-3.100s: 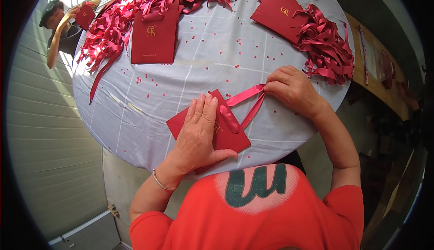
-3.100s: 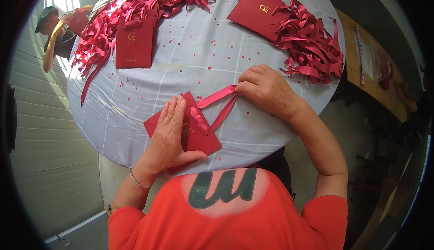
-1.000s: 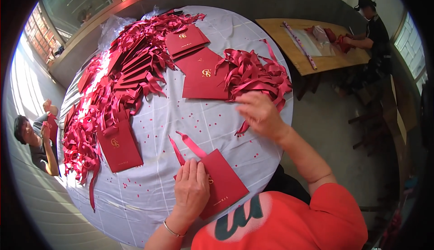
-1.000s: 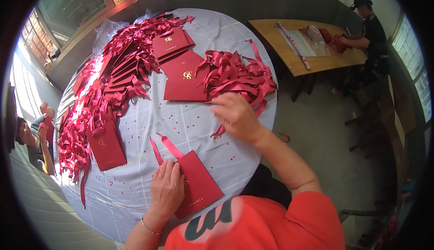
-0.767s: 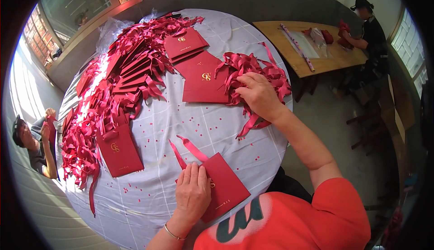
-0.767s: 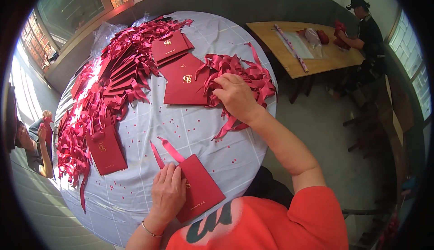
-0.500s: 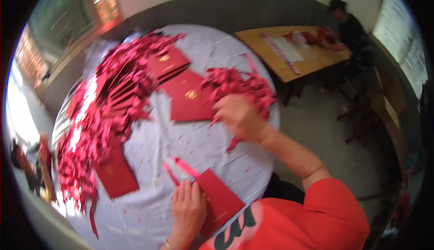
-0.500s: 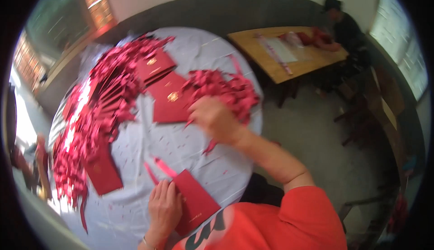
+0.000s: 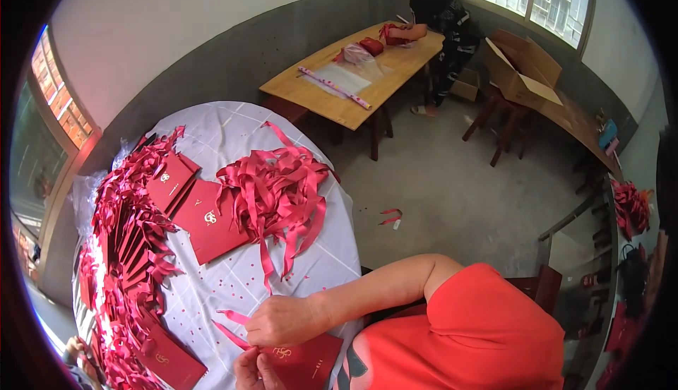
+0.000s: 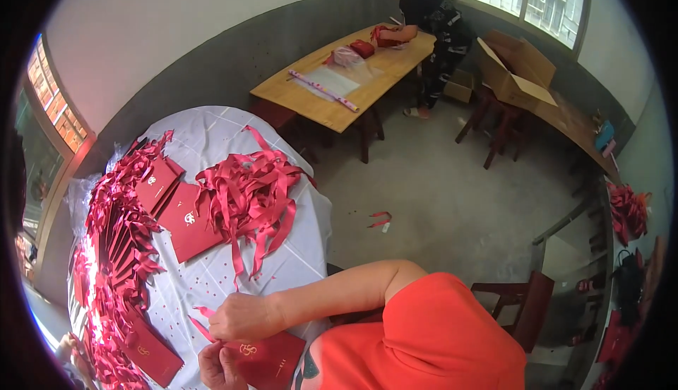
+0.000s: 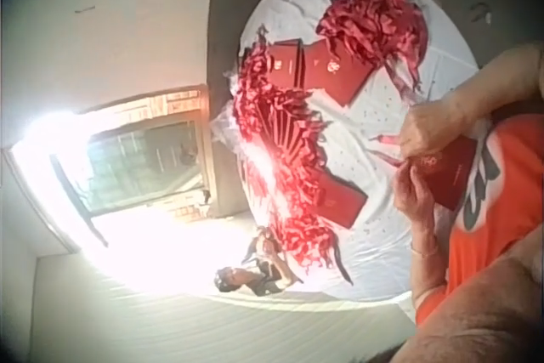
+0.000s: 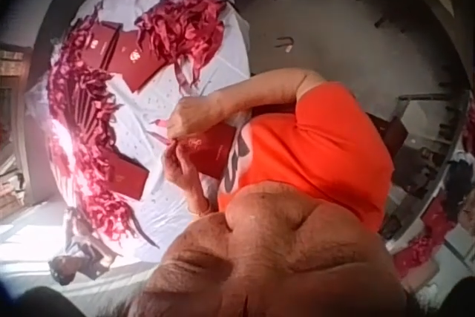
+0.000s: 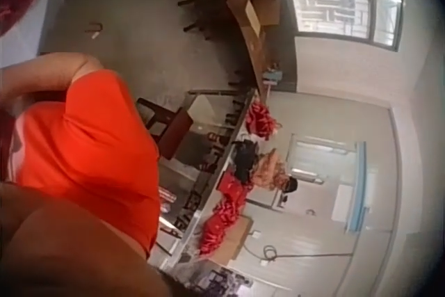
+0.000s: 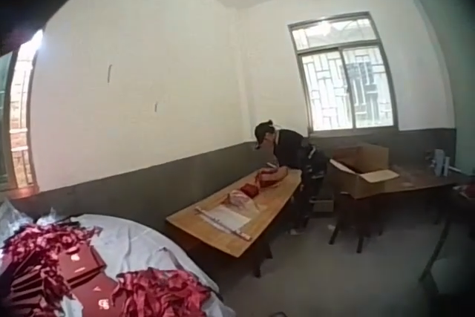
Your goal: The person attaches ribbon handles to paper gift bags by threading ribbons through the bag slots by hand.
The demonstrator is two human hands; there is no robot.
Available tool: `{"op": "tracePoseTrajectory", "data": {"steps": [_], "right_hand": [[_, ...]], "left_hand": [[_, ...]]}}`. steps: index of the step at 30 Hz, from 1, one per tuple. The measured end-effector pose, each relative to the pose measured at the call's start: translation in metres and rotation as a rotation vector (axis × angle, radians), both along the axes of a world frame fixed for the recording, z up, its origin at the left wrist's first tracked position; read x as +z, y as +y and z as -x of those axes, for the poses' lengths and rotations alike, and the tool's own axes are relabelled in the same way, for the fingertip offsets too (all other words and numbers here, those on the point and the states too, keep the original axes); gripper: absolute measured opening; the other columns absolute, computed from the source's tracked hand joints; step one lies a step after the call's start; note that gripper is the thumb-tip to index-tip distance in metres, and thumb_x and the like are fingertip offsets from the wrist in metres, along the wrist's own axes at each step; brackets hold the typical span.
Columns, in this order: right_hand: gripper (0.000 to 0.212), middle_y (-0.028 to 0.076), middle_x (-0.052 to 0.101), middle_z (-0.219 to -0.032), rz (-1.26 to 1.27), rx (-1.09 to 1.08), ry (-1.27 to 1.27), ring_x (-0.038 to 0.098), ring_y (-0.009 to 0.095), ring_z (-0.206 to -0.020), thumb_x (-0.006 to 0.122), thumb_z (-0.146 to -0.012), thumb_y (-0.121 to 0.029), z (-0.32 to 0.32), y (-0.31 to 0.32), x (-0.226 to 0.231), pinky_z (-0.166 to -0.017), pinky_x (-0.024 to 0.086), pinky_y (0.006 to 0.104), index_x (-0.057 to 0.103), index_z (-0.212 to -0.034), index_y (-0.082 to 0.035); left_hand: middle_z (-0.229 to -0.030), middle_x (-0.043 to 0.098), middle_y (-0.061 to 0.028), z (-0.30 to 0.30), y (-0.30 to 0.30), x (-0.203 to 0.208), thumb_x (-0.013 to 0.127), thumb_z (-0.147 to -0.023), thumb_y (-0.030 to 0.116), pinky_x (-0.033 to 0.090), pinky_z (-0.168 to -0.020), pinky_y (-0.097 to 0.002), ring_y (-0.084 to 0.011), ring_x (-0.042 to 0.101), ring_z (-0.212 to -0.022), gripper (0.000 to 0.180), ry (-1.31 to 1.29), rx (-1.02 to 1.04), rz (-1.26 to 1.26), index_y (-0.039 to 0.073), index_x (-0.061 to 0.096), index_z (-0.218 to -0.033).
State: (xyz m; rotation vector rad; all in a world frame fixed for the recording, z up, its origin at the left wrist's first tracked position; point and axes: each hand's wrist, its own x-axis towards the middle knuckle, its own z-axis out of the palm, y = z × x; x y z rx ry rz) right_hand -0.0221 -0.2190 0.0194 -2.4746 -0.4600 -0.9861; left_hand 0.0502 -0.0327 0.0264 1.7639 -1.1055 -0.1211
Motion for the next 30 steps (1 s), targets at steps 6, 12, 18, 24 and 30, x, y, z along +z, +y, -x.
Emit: {"op": "tracePoseTrajectory", "data": {"steps": [6,12,18,24,30], "right_hand": [[0.009,0.004,0.057,-0.076,0.122,-0.063,-0.062,0.061,0.024,-0.069,0.061,-0.078,-0.015,0.002,-0.029,0.004,-0.065,0.047,0.0379,0.059,-0.083,-0.008],[0.006,0.007,0.056,-0.080,0.248,-0.412,-0.187,0.057,0.025,-0.077,0.061,-0.078,-0.012,0.002,-0.125,0.037,-0.072,0.045,0.0378,0.058,-0.082,-0.009],[0.013,0.009,0.060,-0.086,-0.044,-0.427,-0.302,0.059,0.031,-0.083,0.063,-0.077,-0.002,0.045,-0.138,0.080,-0.073,0.047,0.0404,0.059,-0.089,-0.005],[0.024,0.014,0.067,-0.089,-0.404,-0.462,0.129,0.065,0.035,-0.084,0.054,-0.075,0.006,0.136,-0.107,0.066,-0.070,0.049,0.0435,0.061,-0.095,-0.004],[0.016,0.016,0.068,-0.092,-0.527,-0.618,0.345,0.065,0.038,-0.085,0.053,-0.092,-0.011,0.189,-0.075,0.010,-0.073,0.049,0.0450,0.061,-0.103,-0.004]], "left_hand": [[-0.088,0.063,-0.0071,-0.009,0.013,0.005,0.058,-0.093,-0.002,0.046,-0.063,-0.0206,-0.0097,0.057,-0.069,0.012,0.531,-0.091,0.233,-0.001,0.060,-0.105],[-0.074,0.051,-0.0038,-0.017,0.026,0.027,0.057,-0.095,0.003,0.035,-0.051,-0.0216,-0.0088,0.040,-0.054,0.005,0.763,-0.294,0.221,0.002,0.055,-0.099],[-0.086,0.056,-0.0203,-0.023,0.028,0.018,0.061,-0.094,0.007,0.043,-0.061,-0.0436,-0.0337,0.052,-0.071,0.015,0.112,-0.303,-0.025,-0.006,0.057,-0.089],[-0.089,0.059,-0.0200,-0.051,0.034,-0.014,0.058,-0.095,0.006,0.045,-0.066,-0.0438,-0.0318,0.054,-0.074,0.010,0.207,-0.510,-0.017,-0.003,0.060,-0.099],[-0.080,0.057,-0.0085,-0.031,0.024,0.001,0.058,-0.095,0.004,0.044,-0.062,-0.0315,-0.0198,0.052,-0.068,0.003,0.803,-0.484,-0.095,0.002,0.060,-0.096]]}}
